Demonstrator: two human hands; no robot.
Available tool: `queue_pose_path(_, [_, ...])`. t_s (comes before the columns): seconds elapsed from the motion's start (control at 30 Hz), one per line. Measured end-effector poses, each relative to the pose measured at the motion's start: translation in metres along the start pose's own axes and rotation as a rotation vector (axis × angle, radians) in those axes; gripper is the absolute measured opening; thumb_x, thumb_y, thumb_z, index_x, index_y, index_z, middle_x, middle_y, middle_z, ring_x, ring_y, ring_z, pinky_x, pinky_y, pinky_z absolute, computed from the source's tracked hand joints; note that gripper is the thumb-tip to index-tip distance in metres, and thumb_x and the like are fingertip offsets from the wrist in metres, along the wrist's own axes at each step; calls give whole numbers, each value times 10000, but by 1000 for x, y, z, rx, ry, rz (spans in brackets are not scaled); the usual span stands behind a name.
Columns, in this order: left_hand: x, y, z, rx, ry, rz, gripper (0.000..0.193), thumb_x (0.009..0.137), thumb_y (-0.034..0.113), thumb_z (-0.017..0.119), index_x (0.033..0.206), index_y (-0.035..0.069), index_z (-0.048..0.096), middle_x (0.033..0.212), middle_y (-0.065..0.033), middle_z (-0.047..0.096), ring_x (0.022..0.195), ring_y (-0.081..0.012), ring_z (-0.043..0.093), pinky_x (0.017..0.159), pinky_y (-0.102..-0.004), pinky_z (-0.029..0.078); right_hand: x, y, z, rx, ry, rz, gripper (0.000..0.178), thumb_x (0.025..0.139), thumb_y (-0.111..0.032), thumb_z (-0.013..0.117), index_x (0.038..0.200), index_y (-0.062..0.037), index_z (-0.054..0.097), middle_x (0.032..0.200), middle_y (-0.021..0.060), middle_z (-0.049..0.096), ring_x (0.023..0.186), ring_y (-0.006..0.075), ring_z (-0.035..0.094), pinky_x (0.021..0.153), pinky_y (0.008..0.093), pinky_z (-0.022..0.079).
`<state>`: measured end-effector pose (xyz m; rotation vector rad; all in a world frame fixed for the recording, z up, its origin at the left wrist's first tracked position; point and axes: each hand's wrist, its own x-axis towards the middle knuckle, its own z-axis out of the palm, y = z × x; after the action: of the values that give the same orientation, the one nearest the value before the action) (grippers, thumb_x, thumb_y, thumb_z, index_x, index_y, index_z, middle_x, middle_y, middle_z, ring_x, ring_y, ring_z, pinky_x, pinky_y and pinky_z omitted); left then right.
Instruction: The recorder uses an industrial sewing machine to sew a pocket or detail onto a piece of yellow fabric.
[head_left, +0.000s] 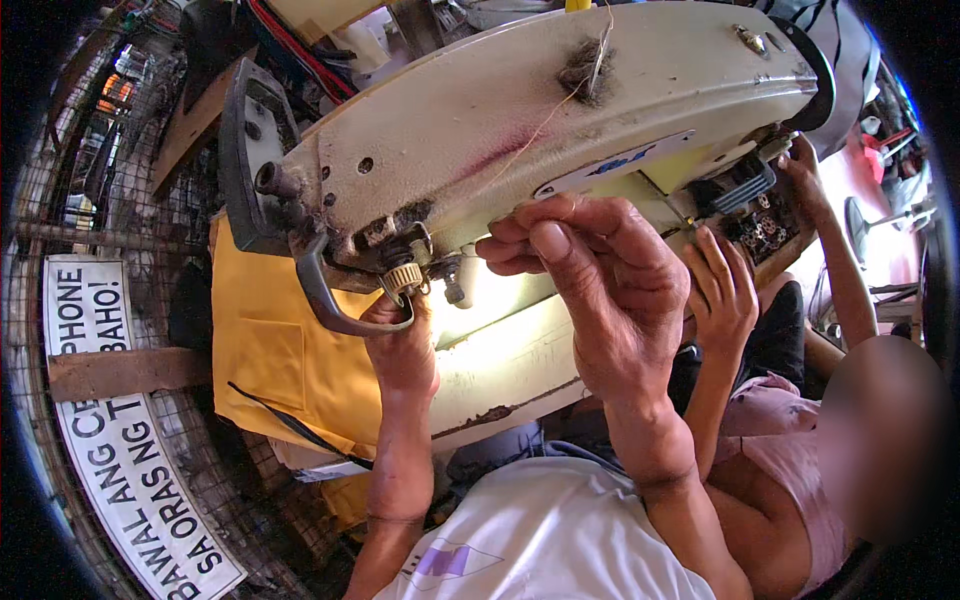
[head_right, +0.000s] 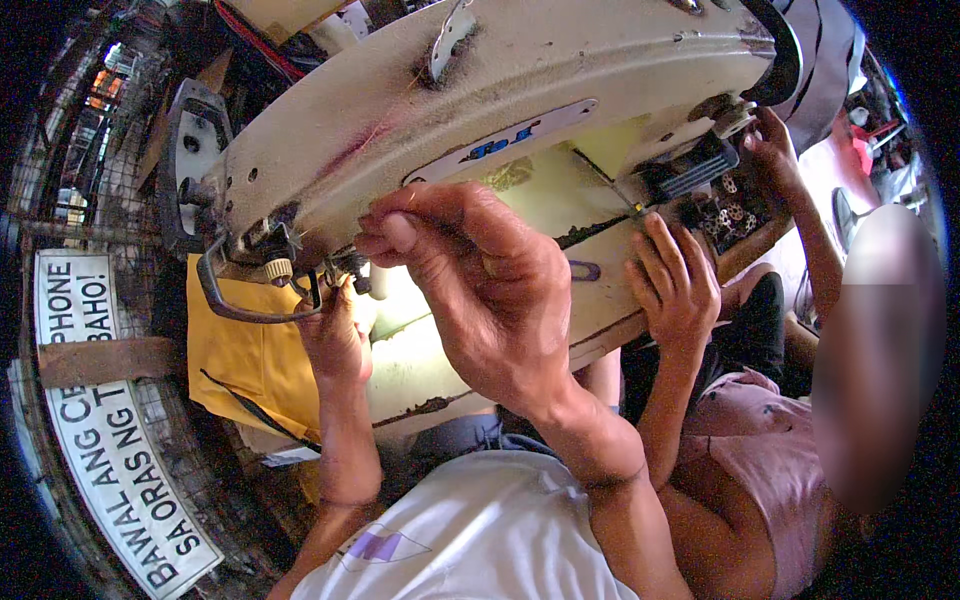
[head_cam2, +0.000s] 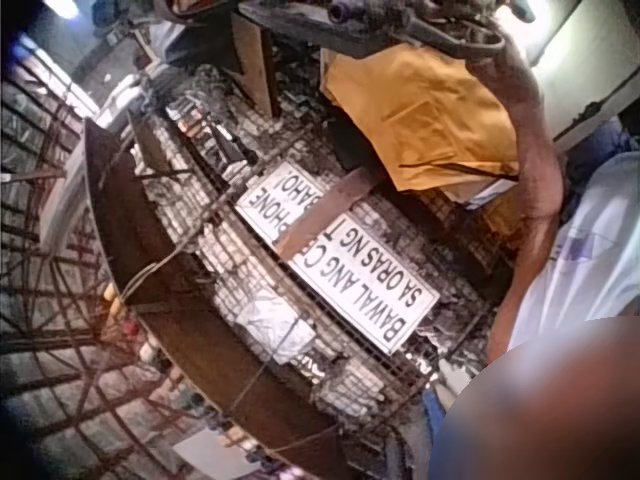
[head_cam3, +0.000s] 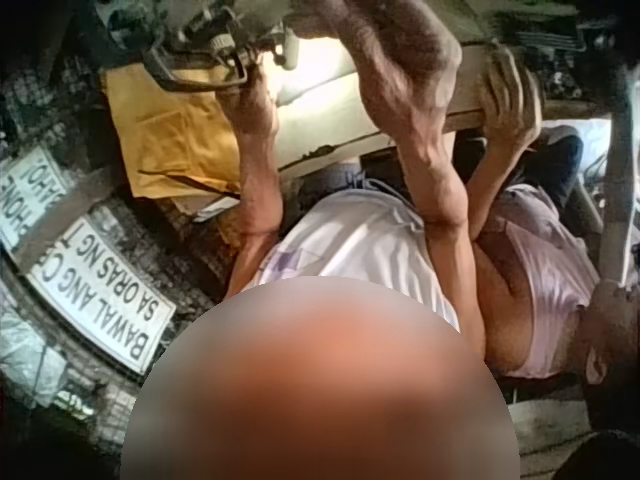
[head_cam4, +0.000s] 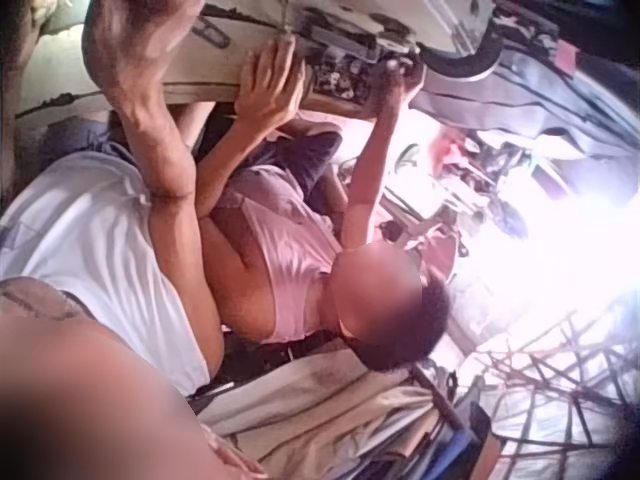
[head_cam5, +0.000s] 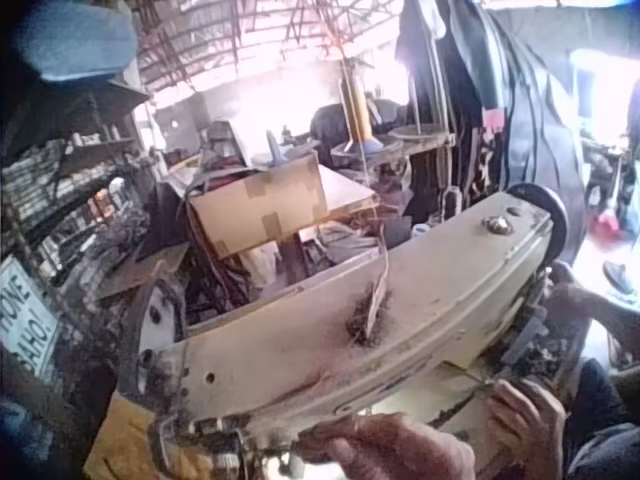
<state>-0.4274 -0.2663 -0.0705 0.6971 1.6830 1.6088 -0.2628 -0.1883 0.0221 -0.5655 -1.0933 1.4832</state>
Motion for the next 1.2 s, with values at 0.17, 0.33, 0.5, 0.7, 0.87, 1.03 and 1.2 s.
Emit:
queue_pose_path(0.17, [0,-2,1,-119,-4,10,53,905,35,616,904,22,667,796,41,614,711,-34,461,651,-242,382,2,0,1,-17,-81,-22,144,954,-11,567,1067,68,607,959,173,689,886,243,697,802,358,586])
queue_pose_path(0.33, [1,-5,6,-97,-8,81,67,925,61,590,983,83,613,803,53,561,550,-28,406,462,-207,283,5,-4,1,-64,-127,-66,133,945,23,564,1061,74,605,960,181,687,877,234,695,799,343,581])
queue_pose_path(0.5, [-1,-1,6,-53,14,177,92,930,68,587,1012,45,620,807,41,568,603,-50,446,504,-230,329,10,-11,-2,-176,-210,-104,125,927,61,564,1042,76,609,945,180,687,860,227,694,794,332,576])
queue_pose_path(0.7, [-11,20,2,236,-82,243,97,936,46,552,965,17,640,815,50,581,705,-43,444,609,-249,377,15,-9,2,-221,-256,-165,133,906,102,566,1023,82,626,888,146,684,833,205,685,770,303,555])
queue_pose_path(0.87, [-20,39,-2,442,-12,287,121,931,72,533,969,19,634,677,40,502,597,-48,403,530,-236,308,13,-10,13,-308,-274,-182,141,887,112,577,987,59,661,790,105,681,737,155,677,696,262,541])
queue_pose_path(1.03, [-29,55,-7,-383,-247,-43,136,955,133,570,976,11,628,588,66,386,463,-32,272,450,-215,214,6,-14,27,-295,-276,-135,115,939,24,571,1001,35,666,784,74,684,722,111,654,682,239,527])
queue_pose_path(1.2, [-36,57,0,-599,-483,-212,130,956,134,566,982,14,610,563,67,331,460,-40,256,444,-220,191,-3,-10,29,-253,-158,-38,128,968,-44,561,1038,18,649,795,63,676,715,113,644,686,251,533])
